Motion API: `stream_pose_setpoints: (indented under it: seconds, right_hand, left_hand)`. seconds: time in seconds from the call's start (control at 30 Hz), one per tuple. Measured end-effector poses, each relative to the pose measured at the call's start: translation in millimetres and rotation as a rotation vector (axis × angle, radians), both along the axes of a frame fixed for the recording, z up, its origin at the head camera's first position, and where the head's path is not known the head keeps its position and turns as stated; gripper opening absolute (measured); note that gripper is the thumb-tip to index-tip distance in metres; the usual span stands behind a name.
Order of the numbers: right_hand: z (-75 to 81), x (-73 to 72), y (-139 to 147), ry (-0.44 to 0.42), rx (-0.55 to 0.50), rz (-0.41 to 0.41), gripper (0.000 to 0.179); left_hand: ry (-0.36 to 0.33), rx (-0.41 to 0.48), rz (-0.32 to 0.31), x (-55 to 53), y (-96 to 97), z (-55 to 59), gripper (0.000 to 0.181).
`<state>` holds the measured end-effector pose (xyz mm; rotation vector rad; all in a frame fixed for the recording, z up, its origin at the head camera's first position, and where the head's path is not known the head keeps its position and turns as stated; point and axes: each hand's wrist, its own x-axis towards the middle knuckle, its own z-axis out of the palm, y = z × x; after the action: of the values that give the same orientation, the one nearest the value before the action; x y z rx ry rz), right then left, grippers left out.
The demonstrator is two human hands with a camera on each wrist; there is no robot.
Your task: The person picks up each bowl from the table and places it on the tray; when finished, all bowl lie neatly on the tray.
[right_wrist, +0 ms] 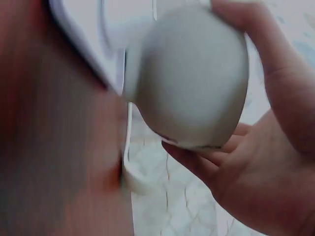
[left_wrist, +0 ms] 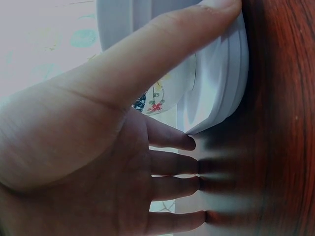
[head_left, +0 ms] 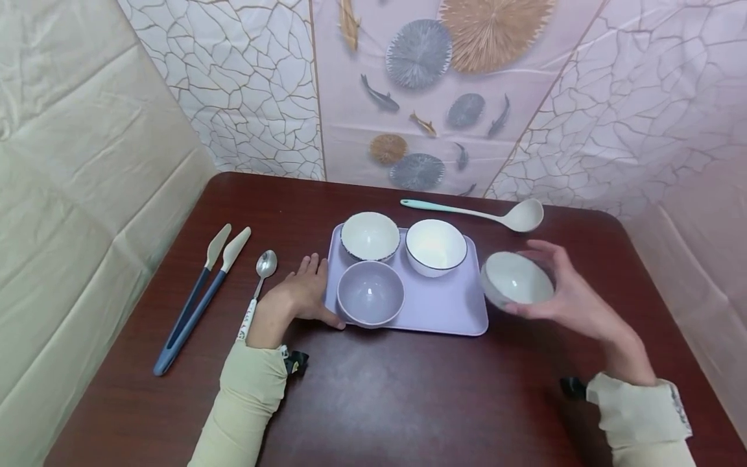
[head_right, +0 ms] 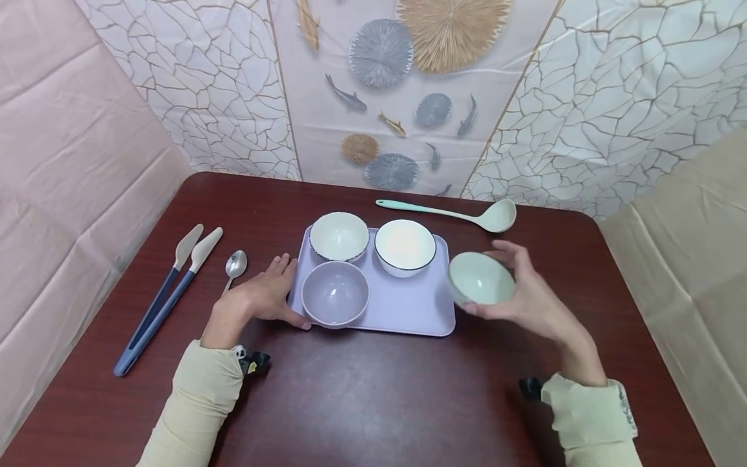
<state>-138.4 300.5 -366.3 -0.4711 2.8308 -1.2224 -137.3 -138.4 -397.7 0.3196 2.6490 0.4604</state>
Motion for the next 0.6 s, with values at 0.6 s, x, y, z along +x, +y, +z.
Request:
stream_pose_setpoints:
  seconds: [0.6]
  right_hand:
    - [-46.5,20.1,-96,0.095,0.012,0.046,0.122]
  left_hand:
    - [0.003,0.007,-0.008,-5.3,9.0,-4.0,0.131]
